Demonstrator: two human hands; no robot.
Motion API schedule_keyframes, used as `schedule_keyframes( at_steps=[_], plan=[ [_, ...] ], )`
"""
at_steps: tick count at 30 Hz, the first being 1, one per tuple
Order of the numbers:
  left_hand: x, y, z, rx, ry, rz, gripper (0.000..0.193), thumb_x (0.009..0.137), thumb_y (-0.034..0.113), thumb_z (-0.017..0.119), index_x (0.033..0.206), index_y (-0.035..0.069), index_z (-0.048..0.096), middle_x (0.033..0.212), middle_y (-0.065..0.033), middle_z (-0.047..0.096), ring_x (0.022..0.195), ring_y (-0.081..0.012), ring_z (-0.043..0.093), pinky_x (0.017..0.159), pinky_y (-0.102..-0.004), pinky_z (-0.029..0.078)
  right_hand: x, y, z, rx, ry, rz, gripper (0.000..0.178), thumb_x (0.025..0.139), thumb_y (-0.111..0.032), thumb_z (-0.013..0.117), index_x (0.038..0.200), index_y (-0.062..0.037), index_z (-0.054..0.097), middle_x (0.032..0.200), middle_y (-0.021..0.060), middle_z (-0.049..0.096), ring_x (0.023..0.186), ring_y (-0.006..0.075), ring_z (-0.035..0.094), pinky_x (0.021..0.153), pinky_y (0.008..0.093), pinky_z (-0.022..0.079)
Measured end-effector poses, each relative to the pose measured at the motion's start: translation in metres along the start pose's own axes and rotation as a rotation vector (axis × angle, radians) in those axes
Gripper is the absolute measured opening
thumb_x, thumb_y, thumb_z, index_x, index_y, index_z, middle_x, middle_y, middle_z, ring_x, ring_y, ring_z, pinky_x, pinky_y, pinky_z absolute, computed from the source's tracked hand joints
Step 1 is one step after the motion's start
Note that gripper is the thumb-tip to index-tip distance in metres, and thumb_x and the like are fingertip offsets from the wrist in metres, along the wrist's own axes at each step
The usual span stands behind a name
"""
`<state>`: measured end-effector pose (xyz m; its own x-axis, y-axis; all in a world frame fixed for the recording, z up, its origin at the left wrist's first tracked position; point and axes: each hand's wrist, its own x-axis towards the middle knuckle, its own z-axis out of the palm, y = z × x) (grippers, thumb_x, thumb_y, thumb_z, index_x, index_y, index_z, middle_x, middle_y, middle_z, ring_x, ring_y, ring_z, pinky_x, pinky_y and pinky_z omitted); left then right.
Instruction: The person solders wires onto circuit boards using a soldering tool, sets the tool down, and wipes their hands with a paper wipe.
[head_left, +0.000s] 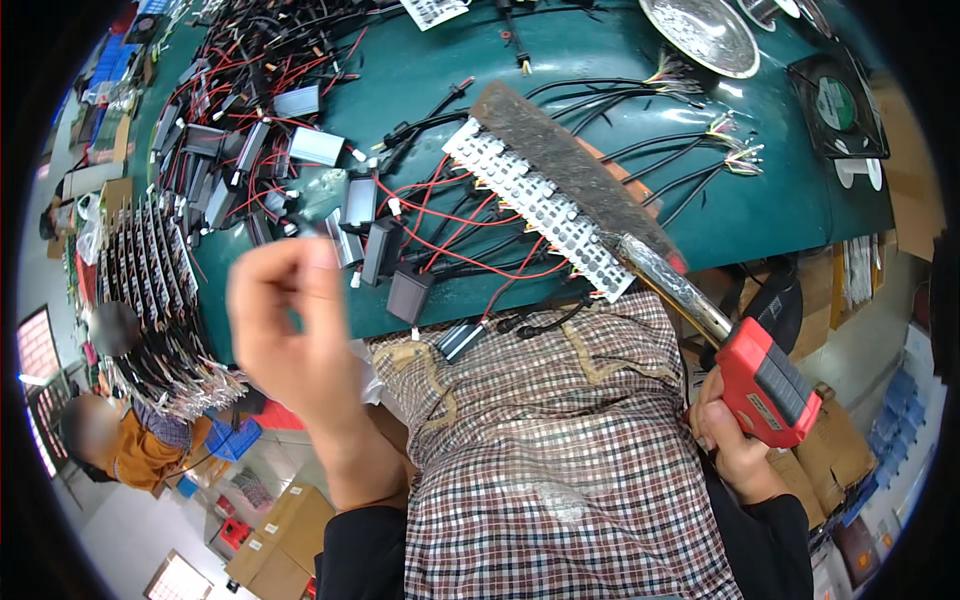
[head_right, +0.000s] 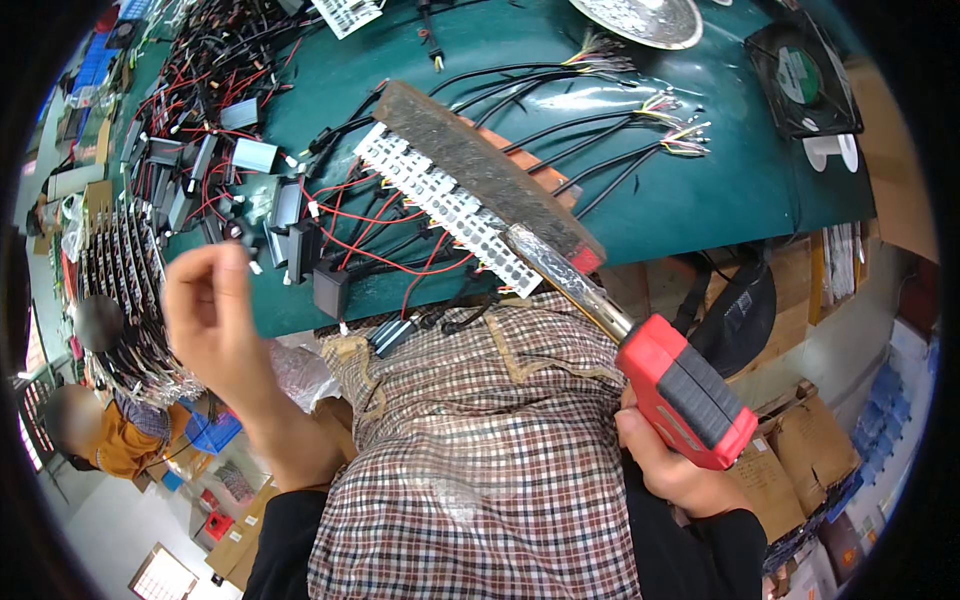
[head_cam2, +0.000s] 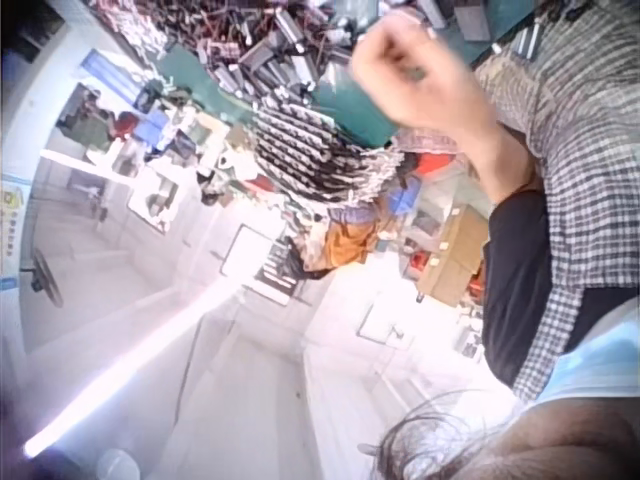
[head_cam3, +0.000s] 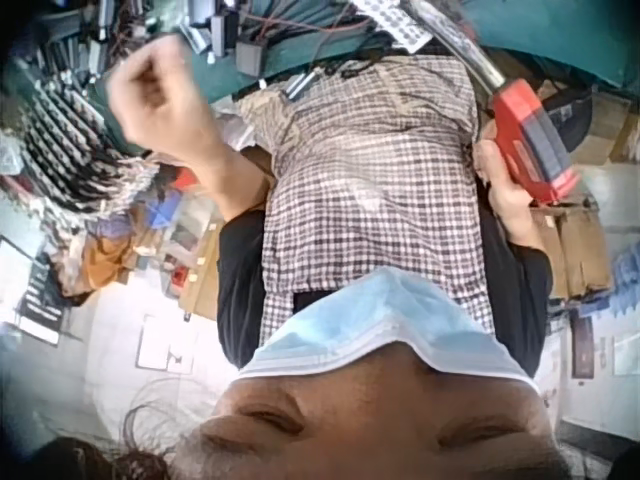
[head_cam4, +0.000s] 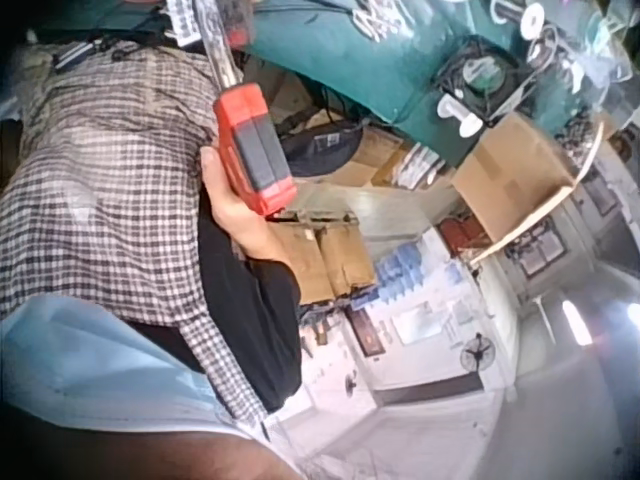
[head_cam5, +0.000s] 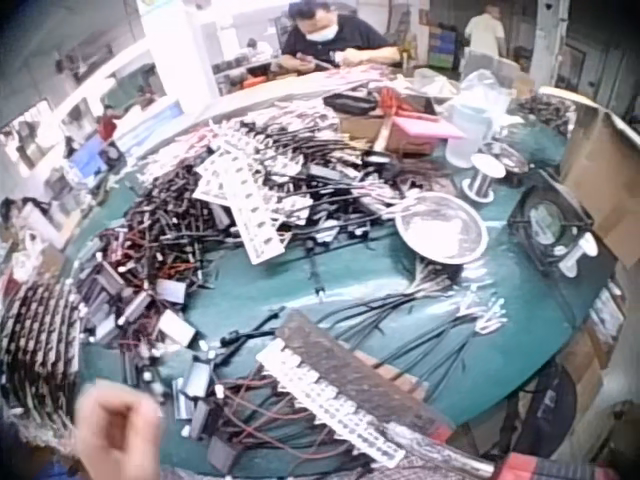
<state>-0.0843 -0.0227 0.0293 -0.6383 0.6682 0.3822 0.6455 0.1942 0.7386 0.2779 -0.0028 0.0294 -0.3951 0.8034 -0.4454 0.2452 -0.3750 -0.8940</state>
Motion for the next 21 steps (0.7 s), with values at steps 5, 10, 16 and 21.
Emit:
schedule_keyframes(
  at_steps=[5,10,16,21],
  plan=[
    [-0.038,0.042,0.045,-0.09,-0.506,0.133,0.011,0.081,0.003,0.077,0.085,0.006,0.067,0.079,-0.0058,0.063,0.067,-0.0196,0.059,0.057,-0.0312,0.045,-0.012,0.001,-0.007,-0.047,0.024,0.048,0.017,0.096,-0.013,0.06,0.095,-0.0039,0.046,0.074,0.0058,0.048,0.049,0.0092,0.041,0.049,0.0249,0.037],
    [-0.053,0.039,0.064,-0.063,-0.583,0.199,0.011,0.08,0.001,0.077,0.079,0.005,0.066,0.075,-0.0045,0.062,0.059,-0.0145,0.053,0.054,-0.0272,0.041,-0.025,0.009,-0.022,-0.131,-0.026,0.057,0.017,0.095,-0.015,0.061,0.093,-0.0039,0.049,0.074,0.0048,0.048,0.057,0.0105,0.044,0.055,0.0262,0.038],
    [-0.055,0.037,0.07,-0.011,-0.56,0.253,0.014,0.077,0.003,0.078,0.076,0.006,0.065,0.071,-0.0026,0.058,0.059,-0.0156,0.052,0.053,-0.0295,0.039,-0.022,0.003,-0.02,-0.179,-0.028,0.085,0.029,0.082,-0.003,0.076,0.111,-0.0015,0.069,0.097,0.0086,0.07,0.088,0.0201,0.068,0.078,0.0338,0.054],
    [-0.053,0.039,0.072,-0.025,-0.572,0.234,0.014,0.076,0.001,0.077,0.075,0.006,0.064,0.071,-0.0026,0.057,0.06,-0.0155,0.052,0.054,-0.0294,0.04,-0.021,0.012,-0.025,-0.292,-0.106,-0.05,0.029,0.082,-0.003,0.076,0.111,-0.0013,0.069,0.092,0.0078,0.069,0.083,0.0198,0.067,0.073,0.034,0.053]
  ],
)
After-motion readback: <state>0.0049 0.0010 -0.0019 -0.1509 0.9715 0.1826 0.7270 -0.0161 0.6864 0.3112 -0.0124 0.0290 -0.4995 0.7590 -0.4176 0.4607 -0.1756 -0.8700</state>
